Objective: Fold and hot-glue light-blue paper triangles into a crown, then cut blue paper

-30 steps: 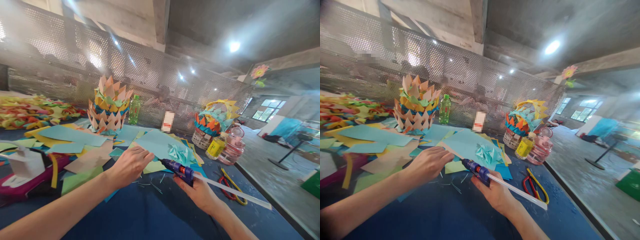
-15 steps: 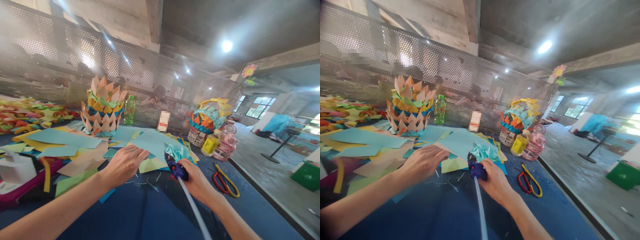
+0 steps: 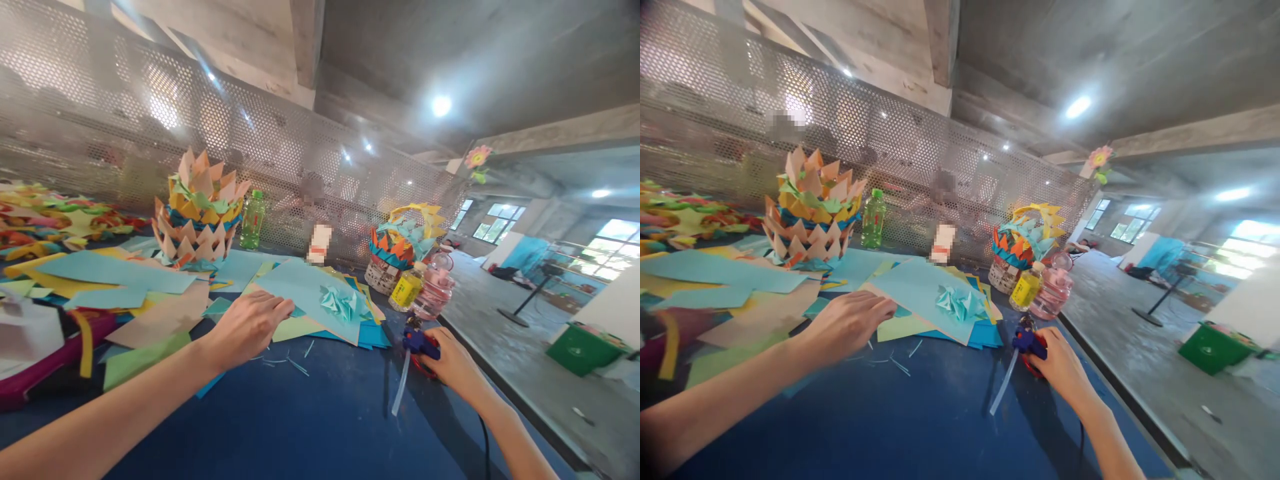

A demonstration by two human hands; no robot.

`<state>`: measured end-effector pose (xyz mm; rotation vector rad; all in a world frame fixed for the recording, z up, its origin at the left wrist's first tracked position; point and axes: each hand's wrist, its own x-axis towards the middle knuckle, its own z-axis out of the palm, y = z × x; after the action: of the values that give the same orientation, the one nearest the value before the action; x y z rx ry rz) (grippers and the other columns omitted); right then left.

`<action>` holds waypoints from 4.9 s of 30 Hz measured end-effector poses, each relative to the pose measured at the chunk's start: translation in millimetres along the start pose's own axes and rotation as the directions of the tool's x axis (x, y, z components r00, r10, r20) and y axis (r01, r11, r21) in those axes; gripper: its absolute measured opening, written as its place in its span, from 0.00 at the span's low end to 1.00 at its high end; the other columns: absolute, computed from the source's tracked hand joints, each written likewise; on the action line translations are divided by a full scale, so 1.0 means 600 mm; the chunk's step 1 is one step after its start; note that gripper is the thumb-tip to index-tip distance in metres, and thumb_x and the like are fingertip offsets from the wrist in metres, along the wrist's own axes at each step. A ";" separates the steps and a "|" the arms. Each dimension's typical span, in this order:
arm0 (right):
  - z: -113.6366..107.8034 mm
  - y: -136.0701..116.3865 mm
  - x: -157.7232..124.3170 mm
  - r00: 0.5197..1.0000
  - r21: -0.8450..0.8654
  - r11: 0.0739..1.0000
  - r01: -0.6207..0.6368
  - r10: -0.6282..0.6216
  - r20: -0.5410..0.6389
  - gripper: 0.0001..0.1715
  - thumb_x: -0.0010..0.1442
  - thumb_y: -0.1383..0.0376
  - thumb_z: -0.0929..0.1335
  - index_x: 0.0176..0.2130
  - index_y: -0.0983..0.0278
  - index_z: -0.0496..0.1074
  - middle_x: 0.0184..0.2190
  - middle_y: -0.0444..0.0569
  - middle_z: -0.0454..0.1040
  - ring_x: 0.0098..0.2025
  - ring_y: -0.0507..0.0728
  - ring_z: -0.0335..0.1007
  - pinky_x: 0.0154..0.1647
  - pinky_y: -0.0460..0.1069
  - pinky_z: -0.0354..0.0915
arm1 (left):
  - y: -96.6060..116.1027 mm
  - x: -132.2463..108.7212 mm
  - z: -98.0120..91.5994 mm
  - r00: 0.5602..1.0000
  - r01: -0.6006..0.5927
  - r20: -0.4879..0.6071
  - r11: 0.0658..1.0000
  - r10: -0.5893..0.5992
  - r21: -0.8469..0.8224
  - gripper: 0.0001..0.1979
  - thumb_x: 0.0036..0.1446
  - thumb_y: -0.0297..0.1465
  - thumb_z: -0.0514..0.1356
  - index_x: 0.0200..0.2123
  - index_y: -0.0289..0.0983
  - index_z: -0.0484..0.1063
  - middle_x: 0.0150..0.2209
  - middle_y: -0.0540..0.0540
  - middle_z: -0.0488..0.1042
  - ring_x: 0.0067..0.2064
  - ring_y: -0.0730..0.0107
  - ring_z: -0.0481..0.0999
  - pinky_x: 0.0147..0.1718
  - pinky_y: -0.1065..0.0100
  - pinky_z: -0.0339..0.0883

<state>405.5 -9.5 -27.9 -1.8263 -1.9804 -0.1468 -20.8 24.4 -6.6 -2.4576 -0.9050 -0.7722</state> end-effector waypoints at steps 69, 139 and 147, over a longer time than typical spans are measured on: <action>0.059 -0.308 0.066 0.923 0.811 0.580 0.073 -0.347 0.164 0.05 0.60 0.64 0.63 0.39 0.61 0.65 0.30 0.43 0.72 0.28 0.51 0.66 0.30 0.46 0.62 | 0.014 0.003 0.001 0.992 0.122 0.043 0.989 -0.118 -0.088 0.09 0.62 0.25 0.48 0.33 0.38 0.67 0.23 0.52 0.71 0.27 0.70 0.71 0.26 0.72 0.56; 0.077 -0.324 0.044 0.909 0.603 0.705 0.374 -0.408 -0.087 0.09 0.62 0.62 0.65 0.31 0.62 0.71 0.28 0.44 0.70 0.31 0.52 0.64 0.33 0.47 0.61 | 0.037 0.012 -0.016 0.914 0.334 0.328 0.903 -0.240 -0.271 0.06 0.60 0.32 0.53 0.33 0.39 0.68 0.26 0.51 0.73 0.30 0.67 0.72 0.28 0.69 0.55; 0.078 -0.326 0.044 0.894 0.598 0.691 0.406 -0.437 -0.103 0.08 0.61 0.65 0.65 0.30 0.62 0.70 0.26 0.43 0.68 0.31 0.51 0.64 0.32 0.46 0.60 | 0.038 0.011 -0.016 0.922 0.308 0.313 0.922 -0.229 -0.233 0.05 0.60 0.32 0.53 0.33 0.40 0.68 0.26 0.51 0.73 0.30 0.66 0.73 0.27 0.70 0.55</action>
<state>203.5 7.9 -17.8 -0.9531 -2.1201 0.3699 -4.3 5.9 0.4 -2.7749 -1.3494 -0.6882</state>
